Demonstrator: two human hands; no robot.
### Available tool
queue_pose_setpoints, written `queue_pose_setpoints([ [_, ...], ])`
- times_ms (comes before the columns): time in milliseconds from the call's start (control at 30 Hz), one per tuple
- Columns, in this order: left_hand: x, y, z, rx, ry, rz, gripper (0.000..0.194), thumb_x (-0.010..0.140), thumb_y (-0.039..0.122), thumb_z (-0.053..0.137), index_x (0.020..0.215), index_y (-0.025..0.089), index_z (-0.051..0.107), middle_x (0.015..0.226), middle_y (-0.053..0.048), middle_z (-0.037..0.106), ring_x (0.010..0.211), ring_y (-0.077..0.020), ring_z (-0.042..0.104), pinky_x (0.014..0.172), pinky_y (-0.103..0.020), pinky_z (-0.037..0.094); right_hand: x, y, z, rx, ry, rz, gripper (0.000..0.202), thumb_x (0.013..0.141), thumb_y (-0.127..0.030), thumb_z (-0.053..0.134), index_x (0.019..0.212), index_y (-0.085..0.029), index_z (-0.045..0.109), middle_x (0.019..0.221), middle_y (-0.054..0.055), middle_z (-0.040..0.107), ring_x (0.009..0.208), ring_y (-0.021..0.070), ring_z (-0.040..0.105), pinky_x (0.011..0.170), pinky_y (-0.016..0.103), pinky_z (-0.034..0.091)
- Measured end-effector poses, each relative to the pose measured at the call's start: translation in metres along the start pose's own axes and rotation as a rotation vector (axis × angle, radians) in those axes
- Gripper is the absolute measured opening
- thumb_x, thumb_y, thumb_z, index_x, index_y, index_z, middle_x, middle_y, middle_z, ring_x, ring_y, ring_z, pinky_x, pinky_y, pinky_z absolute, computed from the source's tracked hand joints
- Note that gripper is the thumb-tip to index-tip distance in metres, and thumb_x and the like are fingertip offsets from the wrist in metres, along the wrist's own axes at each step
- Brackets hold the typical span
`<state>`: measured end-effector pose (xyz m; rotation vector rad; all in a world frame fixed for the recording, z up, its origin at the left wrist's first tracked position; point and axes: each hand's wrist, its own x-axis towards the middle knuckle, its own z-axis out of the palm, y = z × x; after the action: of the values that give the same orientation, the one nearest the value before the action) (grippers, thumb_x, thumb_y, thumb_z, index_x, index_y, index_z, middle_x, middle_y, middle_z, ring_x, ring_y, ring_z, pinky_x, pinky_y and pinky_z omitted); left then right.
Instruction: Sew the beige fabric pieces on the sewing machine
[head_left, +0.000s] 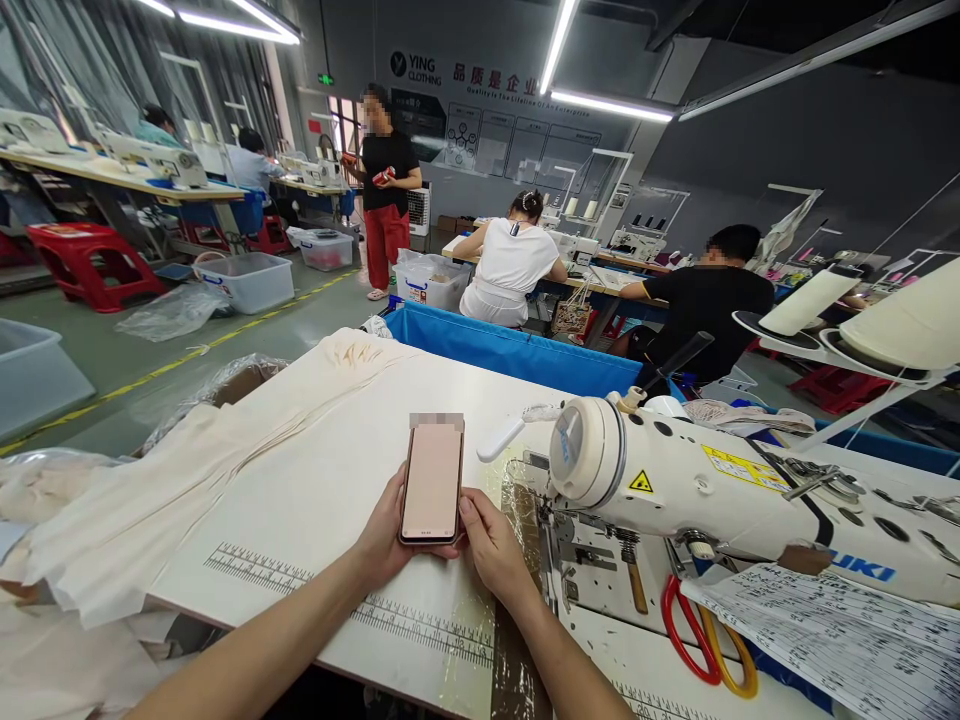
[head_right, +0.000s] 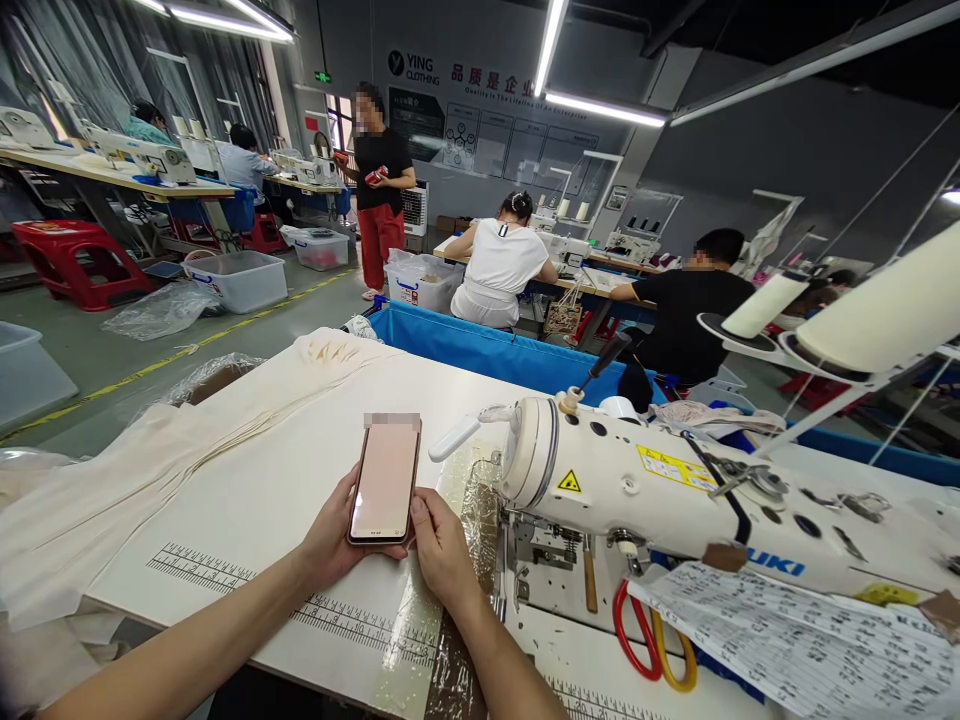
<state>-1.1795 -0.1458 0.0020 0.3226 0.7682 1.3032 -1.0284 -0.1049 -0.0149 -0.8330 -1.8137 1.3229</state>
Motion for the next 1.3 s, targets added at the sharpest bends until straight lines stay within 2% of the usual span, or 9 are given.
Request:
queue_pose_setpoints([
  [100,0.0,0.0,-0.001,0.012,-0.031,-0.009,0.048,0.091,0.048,0.045,0.127,0.018,0.053,0.089,-0.012,0.068,0.079,-0.0317,0.067,0.051,-0.046,0.059,0.002,0.001,0.001,0.044,0.048,0.011,0.038,0.095,-0.049,0.043,0.113,-0.02,0.061,0.085,0.005,0.061,0.075,0.0197,0.055,0.069,0.032,0.046],
  [200,0.0,0.0,-0.001,0.021,-0.104,-0.064,0.057,0.091,0.053,0.04,0.125,0.009,0.054,0.097,-0.019,0.067,0.09,-0.0356,0.065,0.053,-0.045,0.058,0.008,-0.002,0.003,0.294,0.075,0.092,0.045,0.089,-0.054,0.05,0.121,-0.022,0.057,0.079,0.003,0.059,0.063,0.017,0.052,0.06,0.03,0.046],
  [333,-0.002,0.0,-0.002,0.025,-0.151,-0.087,0.061,0.091,0.055,0.037,0.122,0.007,0.056,0.098,-0.021,0.066,0.089,-0.0352,0.064,0.05,-0.042,0.058,0.021,-0.013,0.004,0.674,-0.015,0.237,0.043,0.087,-0.052,0.055,0.12,-0.024,0.056,0.076,-0.002,0.055,0.047,0.0092,0.038,0.044,0.023,0.038],
  [433,-0.004,0.0,-0.003,0.032,-0.17,-0.096,0.061,0.091,0.056,0.036,0.119,0.006,0.058,0.091,-0.019,0.066,0.083,-0.0329,0.064,0.047,-0.04,0.057,0.03,-0.018,0.005,0.795,-0.076,0.312,0.036,0.087,-0.05,0.056,0.111,-0.024,0.059,0.071,-0.003,0.053,0.043,0.0084,0.036,0.036,0.021,0.033],
  [600,-0.005,0.001,-0.005,0.022,-0.159,-0.133,0.06,0.089,0.059,0.04,0.119,0.009,0.057,0.088,-0.018,0.066,0.082,-0.0338,0.065,0.046,-0.041,0.057,0.04,-0.022,0.01,0.809,-0.187,0.4,0.043,0.09,-0.054,0.042,0.1,-0.017,0.062,0.061,-0.002,0.054,0.034,0.0091,0.033,0.026,0.021,0.029],
  [867,-0.007,0.002,-0.007,0.019,-0.169,-0.183,0.069,0.087,0.067,0.036,0.111,0.007,0.061,0.083,-0.017,0.065,0.074,-0.029,0.064,0.047,-0.04,0.058,0.038,-0.021,0.013,0.84,-0.269,0.419,0.056,0.097,-0.052,0.024,0.092,-0.013,0.064,0.049,-0.001,0.051,0.031,0.0112,0.037,0.026,0.021,0.033],
  [1000,-0.007,0.0,-0.01,0.029,-0.179,-0.187,0.072,0.087,0.069,0.033,0.108,0.006,0.062,0.082,-0.017,0.064,0.075,-0.0278,0.064,0.051,-0.041,0.059,0.038,-0.015,0.012,0.904,-0.242,0.414,0.052,0.098,-0.05,0.028,0.092,-0.013,0.064,0.051,-0.001,0.055,0.03,0.0117,0.041,0.025,0.022,0.035],
  [1200,-0.004,-0.002,-0.012,0.044,-0.162,-0.175,0.076,0.086,0.071,0.032,0.11,0.005,0.062,0.088,-0.019,0.064,0.079,-0.0286,0.063,0.054,-0.041,0.059,0.043,-0.004,0.012,0.956,-0.202,0.426,0.044,0.09,-0.054,0.049,0.099,-0.013,0.062,0.056,-0.001,0.06,0.029,0.0103,0.043,0.024,0.02,0.034],
  [1300,-0.003,-0.002,-0.013,0.05,-0.172,-0.173,0.077,0.086,0.071,0.031,0.111,0.004,0.061,0.089,-0.019,0.064,0.081,-0.0287,0.063,0.057,-0.043,0.059,0.045,-0.001,0.011,0.982,-0.255,0.434,0.045,0.091,-0.055,0.047,0.099,-0.013,0.062,0.053,-0.002,0.059,0.028,0.0114,0.043,0.023,0.021,0.034],
])
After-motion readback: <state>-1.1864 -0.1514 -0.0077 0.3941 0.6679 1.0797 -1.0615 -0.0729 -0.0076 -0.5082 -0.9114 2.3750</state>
